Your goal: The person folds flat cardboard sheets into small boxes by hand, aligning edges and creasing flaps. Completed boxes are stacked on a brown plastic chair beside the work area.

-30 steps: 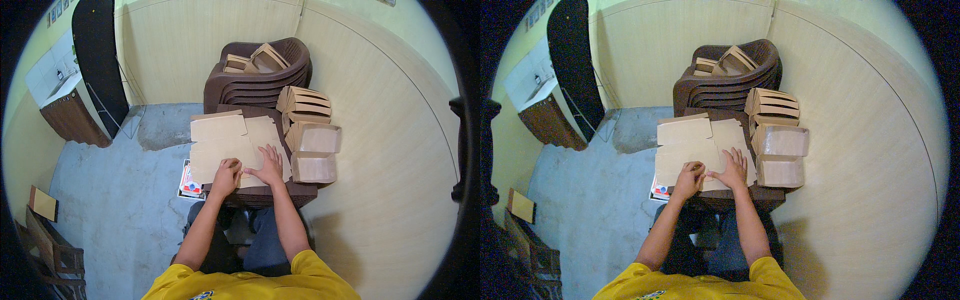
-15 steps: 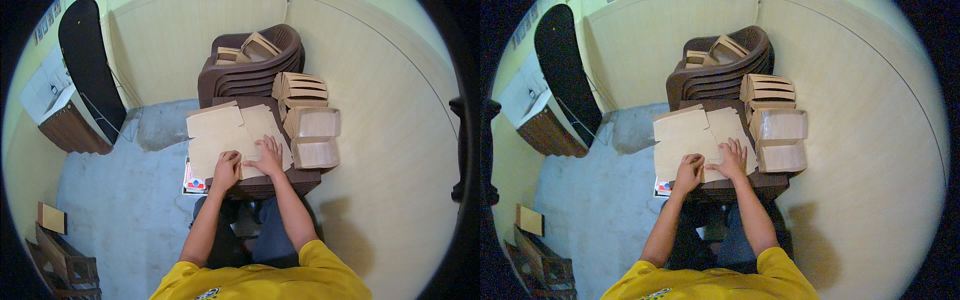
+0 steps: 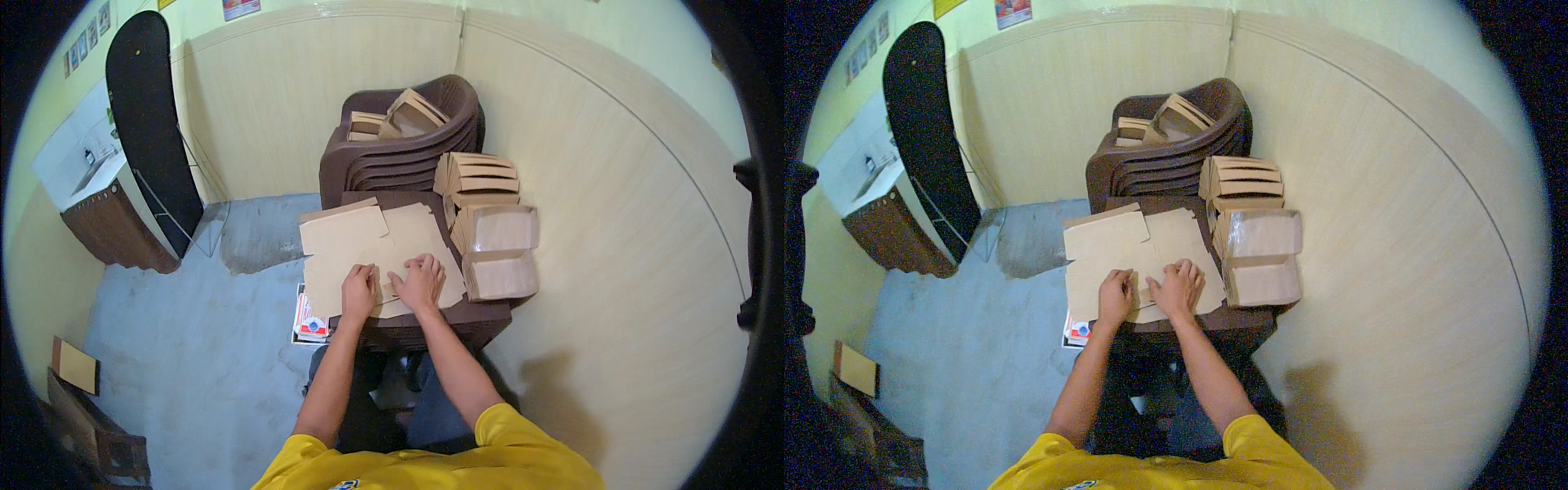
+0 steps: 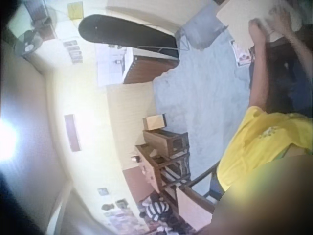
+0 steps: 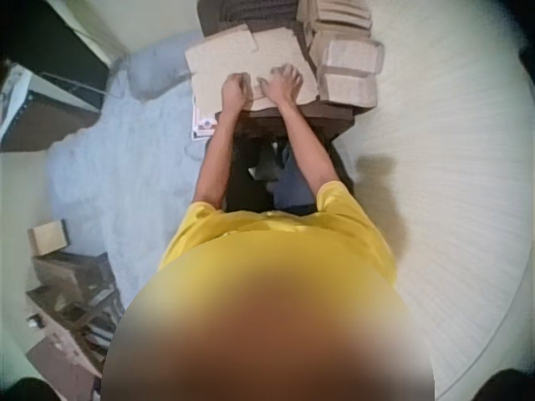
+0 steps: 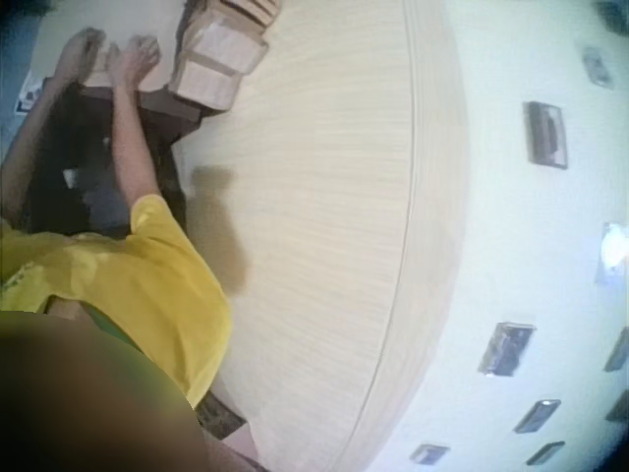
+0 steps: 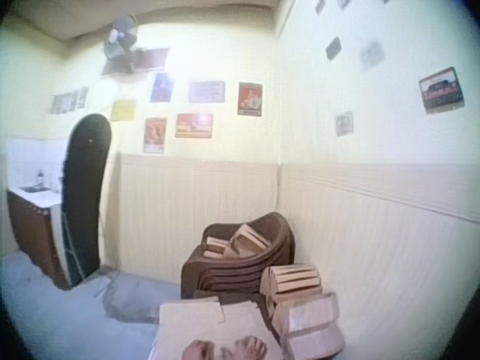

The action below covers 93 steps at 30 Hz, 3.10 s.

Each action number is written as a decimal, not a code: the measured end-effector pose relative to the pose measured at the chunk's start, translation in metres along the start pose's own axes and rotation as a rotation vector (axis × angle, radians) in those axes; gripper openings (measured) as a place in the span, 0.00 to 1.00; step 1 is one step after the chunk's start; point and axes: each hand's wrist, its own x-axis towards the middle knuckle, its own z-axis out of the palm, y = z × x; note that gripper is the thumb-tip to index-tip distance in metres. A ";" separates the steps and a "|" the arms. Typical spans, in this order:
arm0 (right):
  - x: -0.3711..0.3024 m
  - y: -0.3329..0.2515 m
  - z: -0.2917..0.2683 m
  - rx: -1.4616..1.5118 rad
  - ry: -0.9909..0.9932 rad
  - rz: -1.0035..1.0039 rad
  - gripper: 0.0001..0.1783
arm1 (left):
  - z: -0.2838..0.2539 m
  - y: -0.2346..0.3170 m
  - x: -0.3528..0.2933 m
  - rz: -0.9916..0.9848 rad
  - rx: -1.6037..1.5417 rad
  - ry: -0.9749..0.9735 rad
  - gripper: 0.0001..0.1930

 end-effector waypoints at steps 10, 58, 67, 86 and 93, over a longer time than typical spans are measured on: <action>0.042 -0.015 0.012 0.397 -0.160 0.280 0.26 | 0.001 0.024 -0.010 0.102 0.346 0.003 0.35; 0.044 -0.007 -0.002 0.282 -0.229 0.087 0.32 | 0.017 0.021 -0.024 0.064 0.361 -0.021 0.42; -0.019 -0.016 -0.002 0.435 -0.201 -0.128 0.37 | 0.015 0.015 -0.024 0.105 0.310 -0.017 0.36; 0.001 -0.029 -0.004 0.100 -0.332 -0.073 0.51 | 0.020 0.009 -0.023 0.176 0.412 0.026 0.28; 0.040 -0.023 0.003 0.012 -0.060 0.066 0.42 | 0.009 0.024 0.015 -0.101 0.227 0.086 0.17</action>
